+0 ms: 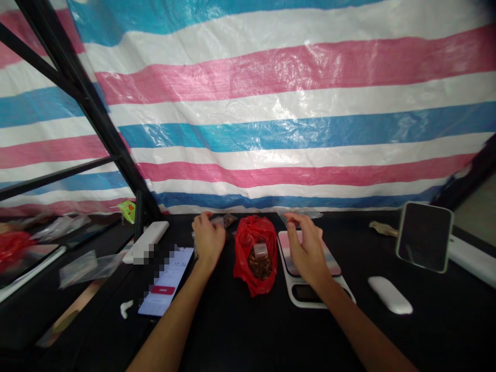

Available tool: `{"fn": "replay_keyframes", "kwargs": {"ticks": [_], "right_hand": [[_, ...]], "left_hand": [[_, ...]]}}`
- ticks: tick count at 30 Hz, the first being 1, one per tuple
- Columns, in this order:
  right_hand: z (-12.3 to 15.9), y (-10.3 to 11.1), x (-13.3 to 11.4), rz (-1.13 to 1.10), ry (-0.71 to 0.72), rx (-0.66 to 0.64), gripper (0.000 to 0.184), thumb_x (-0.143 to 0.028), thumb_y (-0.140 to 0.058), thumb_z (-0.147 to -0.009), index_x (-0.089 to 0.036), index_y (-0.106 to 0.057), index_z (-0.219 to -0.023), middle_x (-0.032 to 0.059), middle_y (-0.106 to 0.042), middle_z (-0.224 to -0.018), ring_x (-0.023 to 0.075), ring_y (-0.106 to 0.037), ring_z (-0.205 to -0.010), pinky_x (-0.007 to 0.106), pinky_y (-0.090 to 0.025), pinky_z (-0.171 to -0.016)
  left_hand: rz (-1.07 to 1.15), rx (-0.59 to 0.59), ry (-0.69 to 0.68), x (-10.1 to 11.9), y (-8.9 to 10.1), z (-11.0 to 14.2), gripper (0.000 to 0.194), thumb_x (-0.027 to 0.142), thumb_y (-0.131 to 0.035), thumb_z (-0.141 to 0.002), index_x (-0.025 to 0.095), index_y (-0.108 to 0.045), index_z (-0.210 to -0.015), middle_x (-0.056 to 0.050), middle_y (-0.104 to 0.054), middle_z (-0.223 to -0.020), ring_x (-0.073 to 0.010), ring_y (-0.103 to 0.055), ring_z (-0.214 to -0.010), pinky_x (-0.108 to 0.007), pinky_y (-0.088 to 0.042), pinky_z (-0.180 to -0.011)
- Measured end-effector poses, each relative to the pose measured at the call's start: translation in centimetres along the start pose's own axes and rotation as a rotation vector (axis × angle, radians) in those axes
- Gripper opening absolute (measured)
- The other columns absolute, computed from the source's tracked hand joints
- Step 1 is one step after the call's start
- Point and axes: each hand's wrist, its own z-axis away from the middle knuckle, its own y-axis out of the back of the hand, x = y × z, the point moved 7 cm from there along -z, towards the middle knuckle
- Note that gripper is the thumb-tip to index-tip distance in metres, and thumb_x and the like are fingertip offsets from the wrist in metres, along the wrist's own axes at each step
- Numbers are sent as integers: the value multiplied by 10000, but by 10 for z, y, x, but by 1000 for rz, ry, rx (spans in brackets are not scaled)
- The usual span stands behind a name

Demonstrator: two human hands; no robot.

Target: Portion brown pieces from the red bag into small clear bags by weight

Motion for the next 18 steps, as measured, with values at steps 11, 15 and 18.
{"fn": "replay_keyframes", "kwargs": {"ticks": [11, 15, 18], "right_hand": [[-14, 24, 17, 121, -62, 111, 248, -296, -465, -1011, -249, -708, -1020, 60, -732, -1092, 250, -652, -1088, 437, -385, -1034], [-14, 24, 22, 146, -93, 95, 258, -298, -462, -1001, -247, -715, -1013, 66, -738, -1096, 257, -651, -1088, 435, -385, -1024], [-13, 22, 23, 186, -105, 75, 266, -299, -464, -993, -251, -725, -1014, 69, -744, -1106, 267, -649, -1087, 448, -363, -1024]], "left_hand": [[-286, -325, -463, 43, -28, 34, 214, 184, -552, -920, 227, -731, -1029, -113, -680, -1213, -371, -487, -1257, -565, -376, -1044], [-251, -408, -479, 35, -41, 39, 259, 332, -545, -975, 232, -735, -1119, -108, -667, -1306, -396, -449, -1320, -596, -349, -1072], [-267, -413, -479, 35, -40, 39, 238, 369, -560, -964, 215, -739, -995, -109, -656, -1311, -408, -433, -1332, -592, -345, -1085]]}}
